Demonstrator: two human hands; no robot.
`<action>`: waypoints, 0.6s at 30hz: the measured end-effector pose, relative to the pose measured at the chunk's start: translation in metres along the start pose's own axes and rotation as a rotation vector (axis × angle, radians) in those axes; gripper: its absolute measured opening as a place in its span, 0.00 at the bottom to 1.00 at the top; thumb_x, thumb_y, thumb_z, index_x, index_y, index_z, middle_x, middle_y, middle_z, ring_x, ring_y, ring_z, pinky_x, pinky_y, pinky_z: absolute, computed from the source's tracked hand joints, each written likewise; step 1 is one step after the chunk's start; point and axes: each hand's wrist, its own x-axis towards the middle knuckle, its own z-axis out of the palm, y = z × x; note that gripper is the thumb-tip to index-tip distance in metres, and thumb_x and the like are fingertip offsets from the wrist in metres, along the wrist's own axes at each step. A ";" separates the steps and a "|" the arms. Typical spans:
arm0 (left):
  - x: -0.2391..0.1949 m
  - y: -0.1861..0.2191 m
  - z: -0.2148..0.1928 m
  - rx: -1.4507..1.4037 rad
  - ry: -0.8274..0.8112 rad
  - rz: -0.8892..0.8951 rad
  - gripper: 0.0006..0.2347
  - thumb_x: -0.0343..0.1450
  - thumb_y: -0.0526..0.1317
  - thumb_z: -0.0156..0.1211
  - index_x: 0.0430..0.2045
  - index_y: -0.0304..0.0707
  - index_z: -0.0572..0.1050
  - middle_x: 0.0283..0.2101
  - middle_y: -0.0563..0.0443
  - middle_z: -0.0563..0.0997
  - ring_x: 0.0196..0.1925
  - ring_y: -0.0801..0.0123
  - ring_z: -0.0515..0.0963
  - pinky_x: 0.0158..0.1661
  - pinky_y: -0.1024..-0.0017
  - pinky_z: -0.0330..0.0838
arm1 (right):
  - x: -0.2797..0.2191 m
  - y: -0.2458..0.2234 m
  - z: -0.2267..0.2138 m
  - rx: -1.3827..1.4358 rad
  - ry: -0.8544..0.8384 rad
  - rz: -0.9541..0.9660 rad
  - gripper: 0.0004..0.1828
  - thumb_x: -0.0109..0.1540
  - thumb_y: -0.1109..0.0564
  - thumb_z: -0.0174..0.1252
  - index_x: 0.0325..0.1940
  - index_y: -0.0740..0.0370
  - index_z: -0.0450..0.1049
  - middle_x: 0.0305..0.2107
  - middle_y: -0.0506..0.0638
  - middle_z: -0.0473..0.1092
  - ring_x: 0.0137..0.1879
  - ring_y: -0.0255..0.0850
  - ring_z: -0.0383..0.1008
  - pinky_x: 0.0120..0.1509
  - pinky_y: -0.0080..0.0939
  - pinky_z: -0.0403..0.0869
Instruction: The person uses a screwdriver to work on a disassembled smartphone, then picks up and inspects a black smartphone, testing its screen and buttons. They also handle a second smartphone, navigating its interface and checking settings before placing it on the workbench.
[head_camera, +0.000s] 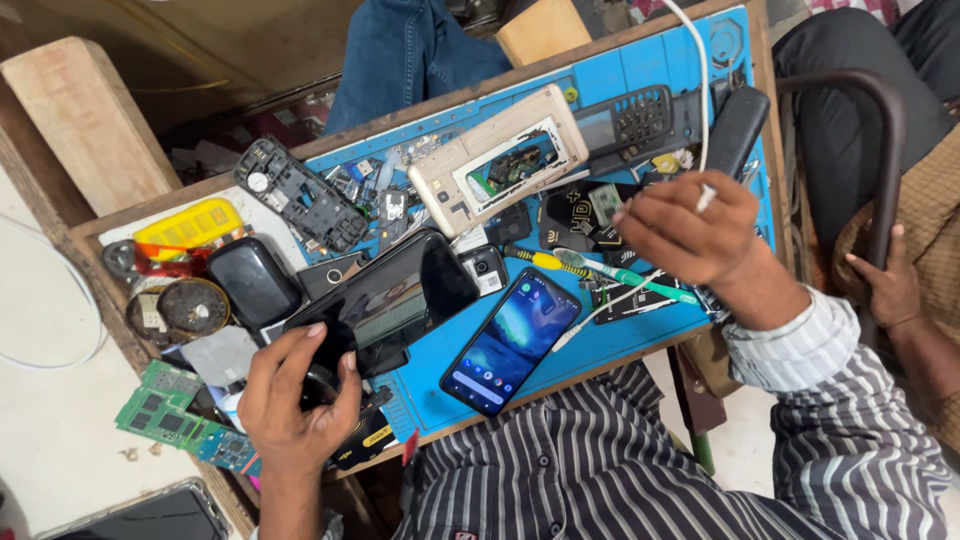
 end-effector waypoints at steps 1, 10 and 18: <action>-0.002 0.000 -0.001 0.003 0.002 -0.009 0.19 0.64 0.30 0.72 0.49 0.34 0.75 0.46 0.39 0.80 0.42 0.54 0.83 0.41 0.66 0.78 | 0.005 0.001 0.003 0.028 0.002 0.022 0.06 0.58 0.65 0.69 0.35 0.58 0.80 0.31 0.46 0.75 0.36 0.39 0.77 0.39 0.40 0.72; -0.008 0.002 0.002 0.034 -0.019 -0.031 0.19 0.67 0.31 0.72 0.51 0.34 0.75 0.49 0.40 0.80 0.47 0.54 0.82 0.45 0.67 0.78 | 0.022 0.005 0.017 0.461 -0.104 0.582 0.11 0.66 0.61 0.70 0.50 0.61 0.77 0.43 0.50 0.76 0.43 0.43 0.79 0.44 0.40 0.74; -0.013 -0.005 0.002 0.036 -0.046 -0.023 0.18 0.69 0.31 0.71 0.53 0.33 0.75 0.50 0.41 0.80 0.46 0.55 0.82 0.45 0.67 0.78 | -0.010 -0.004 -0.053 0.293 -0.225 0.797 0.19 0.67 0.58 0.72 0.61 0.59 0.78 0.47 0.53 0.76 0.46 0.45 0.79 0.45 0.40 0.74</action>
